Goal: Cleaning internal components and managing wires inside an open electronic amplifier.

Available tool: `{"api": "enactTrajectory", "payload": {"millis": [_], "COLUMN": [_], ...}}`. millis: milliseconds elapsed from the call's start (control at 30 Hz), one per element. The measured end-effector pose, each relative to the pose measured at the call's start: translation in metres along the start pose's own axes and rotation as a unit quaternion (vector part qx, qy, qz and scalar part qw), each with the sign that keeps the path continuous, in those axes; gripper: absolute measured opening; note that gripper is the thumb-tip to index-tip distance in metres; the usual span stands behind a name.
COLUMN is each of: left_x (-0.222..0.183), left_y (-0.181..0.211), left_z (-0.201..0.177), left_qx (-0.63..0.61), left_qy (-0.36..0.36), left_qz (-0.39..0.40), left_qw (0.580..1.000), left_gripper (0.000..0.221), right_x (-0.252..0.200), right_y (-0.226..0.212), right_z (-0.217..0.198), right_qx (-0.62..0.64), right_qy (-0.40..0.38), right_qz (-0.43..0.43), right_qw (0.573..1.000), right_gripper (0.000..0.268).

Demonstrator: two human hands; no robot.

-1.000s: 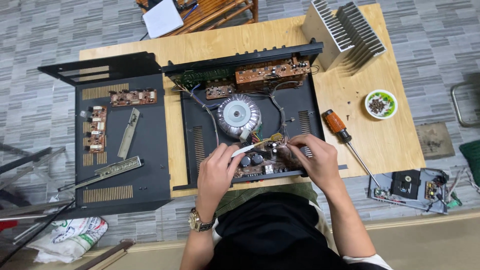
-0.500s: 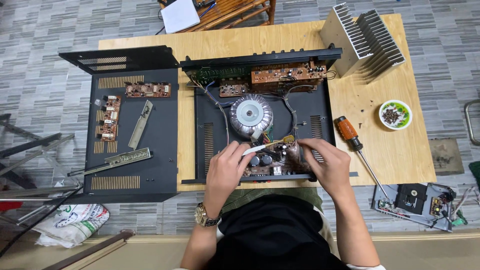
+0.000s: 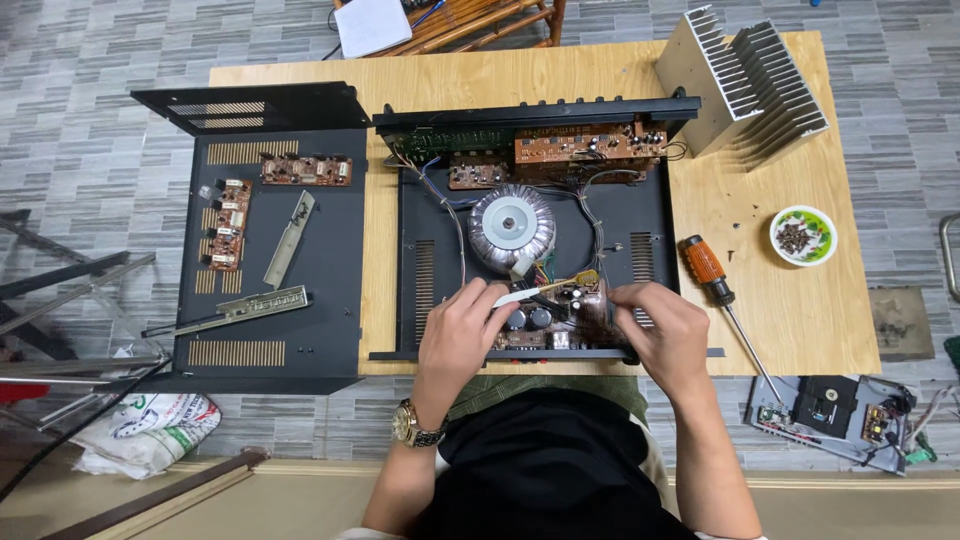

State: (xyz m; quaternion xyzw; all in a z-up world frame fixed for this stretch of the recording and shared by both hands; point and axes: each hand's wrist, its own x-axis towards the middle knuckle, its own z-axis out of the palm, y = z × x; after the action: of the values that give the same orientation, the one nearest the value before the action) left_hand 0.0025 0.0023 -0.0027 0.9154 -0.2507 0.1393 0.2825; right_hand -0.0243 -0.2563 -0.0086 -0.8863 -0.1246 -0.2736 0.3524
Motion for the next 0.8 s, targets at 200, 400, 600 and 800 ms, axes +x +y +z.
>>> {"api": "enactTrajectory", "payload": {"millis": [200,400,600,800], "left_x": [0.001,0.001,0.001,0.002], "left_y": [0.002,0.004,0.007,0.007], "left_z": [-0.003,-0.005,-0.009,-0.01], "left_qx": [-0.001,0.001,-0.017,-0.018], "left_qy": [0.011,0.016,0.011,0.011], "left_qz": [0.005,0.005,0.005,0.006], "left_qw": [1.0,1.0,1.0,1.0], "left_gripper": [0.016,0.016,0.013,0.014], "right_x": [0.011,0.011,0.014,0.014], "right_y": [-0.015,-0.014,-0.021,-0.024], "right_z": [-0.007,-0.008,-0.011,-0.012], "right_qx": [0.046,0.048,0.044,0.043], "right_qy": [0.001,0.007,-0.008,-0.013], "right_qz": [0.026,0.008,0.005,0.009], "right_qw": [0.999,0.999,0.999,0.999], "right_gripper": [0.019,0.018,0.018,0.018]}}
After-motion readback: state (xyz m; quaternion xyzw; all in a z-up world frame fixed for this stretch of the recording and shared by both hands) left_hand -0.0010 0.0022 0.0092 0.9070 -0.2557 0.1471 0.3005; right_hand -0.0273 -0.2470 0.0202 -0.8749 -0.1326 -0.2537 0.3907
